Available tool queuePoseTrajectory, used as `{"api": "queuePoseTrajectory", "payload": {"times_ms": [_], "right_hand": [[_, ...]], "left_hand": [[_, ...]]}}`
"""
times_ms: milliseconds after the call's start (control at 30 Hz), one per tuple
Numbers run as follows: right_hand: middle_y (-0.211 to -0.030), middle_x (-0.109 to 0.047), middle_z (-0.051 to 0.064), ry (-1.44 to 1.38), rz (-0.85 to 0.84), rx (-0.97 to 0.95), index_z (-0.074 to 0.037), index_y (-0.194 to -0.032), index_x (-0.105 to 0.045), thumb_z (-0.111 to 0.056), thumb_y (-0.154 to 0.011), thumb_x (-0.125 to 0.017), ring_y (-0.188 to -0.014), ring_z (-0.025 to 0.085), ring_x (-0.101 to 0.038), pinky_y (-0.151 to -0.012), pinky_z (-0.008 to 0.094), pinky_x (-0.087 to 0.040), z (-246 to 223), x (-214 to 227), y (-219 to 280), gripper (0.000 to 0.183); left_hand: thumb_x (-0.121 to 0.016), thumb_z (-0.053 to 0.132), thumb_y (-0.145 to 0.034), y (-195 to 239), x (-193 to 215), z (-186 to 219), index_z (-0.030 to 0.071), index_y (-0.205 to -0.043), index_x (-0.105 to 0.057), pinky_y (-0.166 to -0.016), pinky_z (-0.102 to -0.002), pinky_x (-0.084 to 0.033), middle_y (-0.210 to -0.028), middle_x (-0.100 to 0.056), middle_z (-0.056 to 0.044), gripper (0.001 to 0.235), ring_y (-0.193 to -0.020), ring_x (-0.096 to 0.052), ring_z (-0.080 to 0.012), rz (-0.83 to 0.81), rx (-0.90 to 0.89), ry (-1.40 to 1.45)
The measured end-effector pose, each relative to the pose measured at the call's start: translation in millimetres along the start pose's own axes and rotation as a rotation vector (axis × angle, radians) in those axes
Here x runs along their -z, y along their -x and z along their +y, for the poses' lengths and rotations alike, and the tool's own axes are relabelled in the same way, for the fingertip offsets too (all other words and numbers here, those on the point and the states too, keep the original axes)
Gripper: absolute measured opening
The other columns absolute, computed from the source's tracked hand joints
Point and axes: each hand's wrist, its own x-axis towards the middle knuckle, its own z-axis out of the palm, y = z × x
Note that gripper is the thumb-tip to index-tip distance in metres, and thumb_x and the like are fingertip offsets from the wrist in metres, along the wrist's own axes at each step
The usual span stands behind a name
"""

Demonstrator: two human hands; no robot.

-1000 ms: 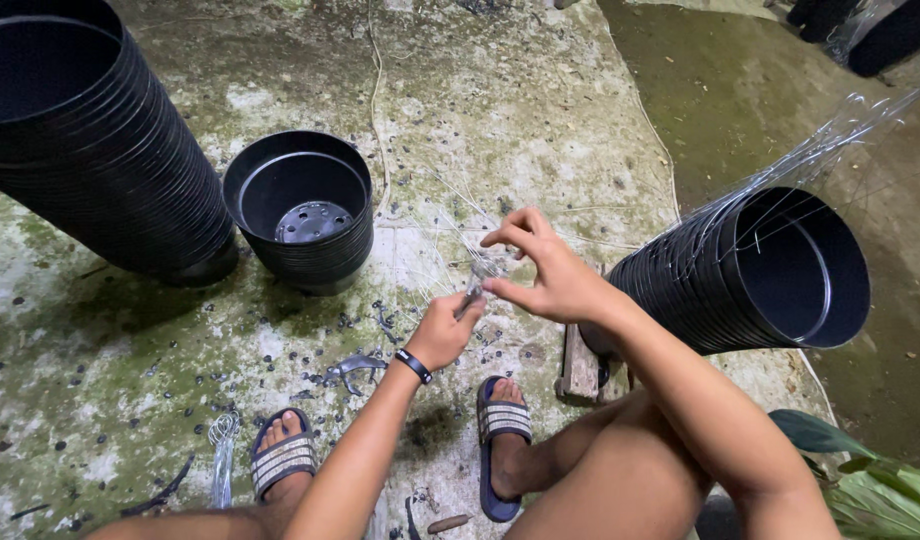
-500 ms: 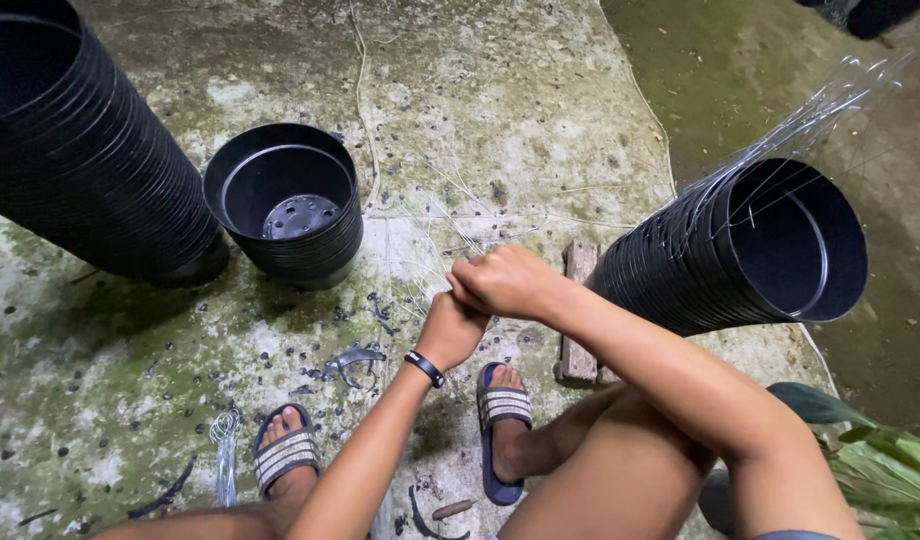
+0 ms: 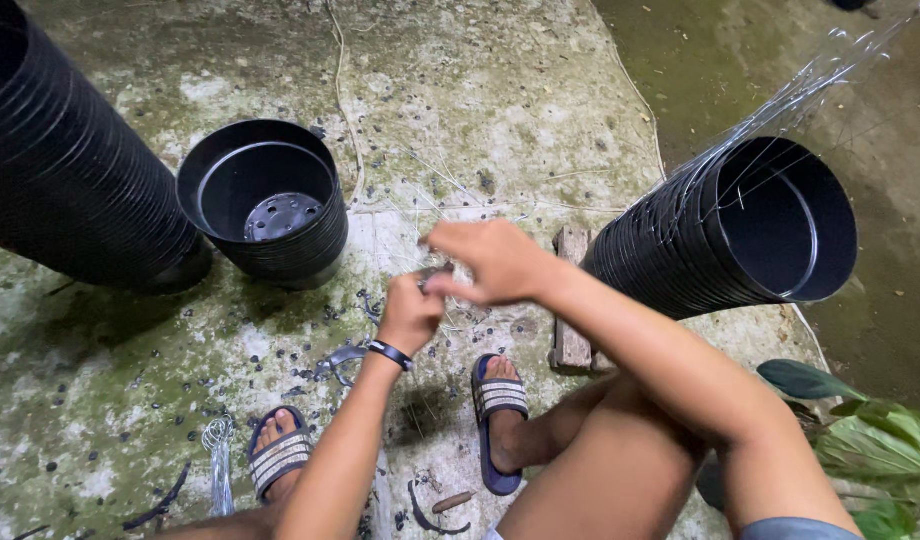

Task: The person sits on the ground and assembles wire hangers by bending and twisting metal wires around a plastic base inside a black pot. They repeatedly pick up wires, shape them, and place the finished hangers into the pot.

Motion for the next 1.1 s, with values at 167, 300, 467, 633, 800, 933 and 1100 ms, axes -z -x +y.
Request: {"api": "queuePoseTrajectory", "payload": {"times_ms": [167,300,467,633,800,933,1100], "right_hand": [[-0.108,-0.072,0.018,0.027,-0.025,-0.492,-0.007,-0.118,-0.061,-0.038,-0.106,-0.051,-0.098,0.039,-0.069,-0.084,0.048,-0.055,135.2,-43.1,20.7,0.035],[-0.115,-0.073,0.02,0.348,-0.774,-0.828,-0.005,-0.105,-0.075,-0.029,-0.093,-0.058,-0.105,0.036,-0.071,-0.087,0.048,-0.057,251.8,-120.2,77.7,0.032],[-0.11,-0.074,0.027,0.006,-0.466,-1.043,-0.002,-0.105,-0.074,-0.027,-0.087,-0.062,-0.106,0.041,-0.072,-0.092,0.047,-0.057,298.7,-237.6,145.8,0.033],[-0.114,-0.068,0.033,-0.031,-0.204,-1.233,0.004,-0.119,-0.061,-0.026,-0.084,-0.07,-0.108,0.046,-0.066,-0.095,0.049,-0.054,307.0,-298.3,163.7,0.046],[-0.123,-0.06,0.033,-0.032,0.025,-1.33,-0.001,-0.12,-0.059,-0.022,-0.084,-0.069,-0.107,0.05,-0.061,-0.091,0.053,-0.051,322.4,-330.8,167.7,0.043],[-0.116,-0.069,0.027,-0.078,-0.099,-1.211,-0.008,-0.115,-0.066,-0.022,-0.094,-0.062,-0.111,0.046,-0.066,-0.098,0.051,-0.053,345.7,-339.6,184.1,0.026],[-0.114,-0.068,0.03,-0.079,-0.002,-1.346,-0.007,-0.137,-0.045,-0.018,-0.086,-0.07,-0.109,0.048,-0.064,-0.095,0.053,-0.052,403.0,-297.9,199.6,0.057]], "left_hand": [[-0.065,0.024,-0.101,-2.2,18.0,2.2,-0.005,-0.071,-0.063,-0.047,-0.039,-0.036,-0.051,-0.052,-0.014,0.041,-0.049,-0.041,-0.0143,0.118,0.189,0.014],[-0.064,0.023,-0.098,9.2,19.8,-9.5,-0.004,-0.071,-0.064,-0.045,-0.039,-0.035,-0.048,-0.051,-0.015,0.039,-0.043,-0.044,-0.0145,0.136,0.231,-0.031],[-0.062,0.023,-0.099,17.3,23.1,-40.1,-0.002,-0.07,-0.063,-0.046,-0.037,-0.037,-0.051,-0.051,-0.011,0.038,-0.044,-0.044,-0.0124,0.159,0.161,0.0],[-0.064,0.025,-0.099,23.4,24.4,-63.1,-0.003,-0.061,-0.058,-0.044,-0.039,-0.032,-0.045,-0.045,-0.011,0.048,-0.044,-0.039,-0.012,0.086,0.465,-0.038],[-0.066,0.024,-0.095,22.9,21.5,-73.1,-0.002,-0.061,-0.061,-0.043,-0.038,-0.034,-0.045,-0.05,-0.009,0.043,-0.045,-0.041,-0.0095,0.055,0.555,-0.023],[-0.067,0.022,-0.095,19.4,18.5,-86.9,-0.002,-0.061,-0.058,-0.043,-0.038,-0.034,-0.046,-0.049,-0.009,0.043,-0.046,-0.04,-0.0102,0.041,0.542,-0.036],[-0.07,0.02,-0.092,22.6,9.1,-110.7,-0.003,-0.056,-0.057,-0.044,-0.039,-0.035,-0.044,-0.05,-0.012,0.044,-0.043,-0.041,-0.0127,0.013,0.622,-0.084]]}}
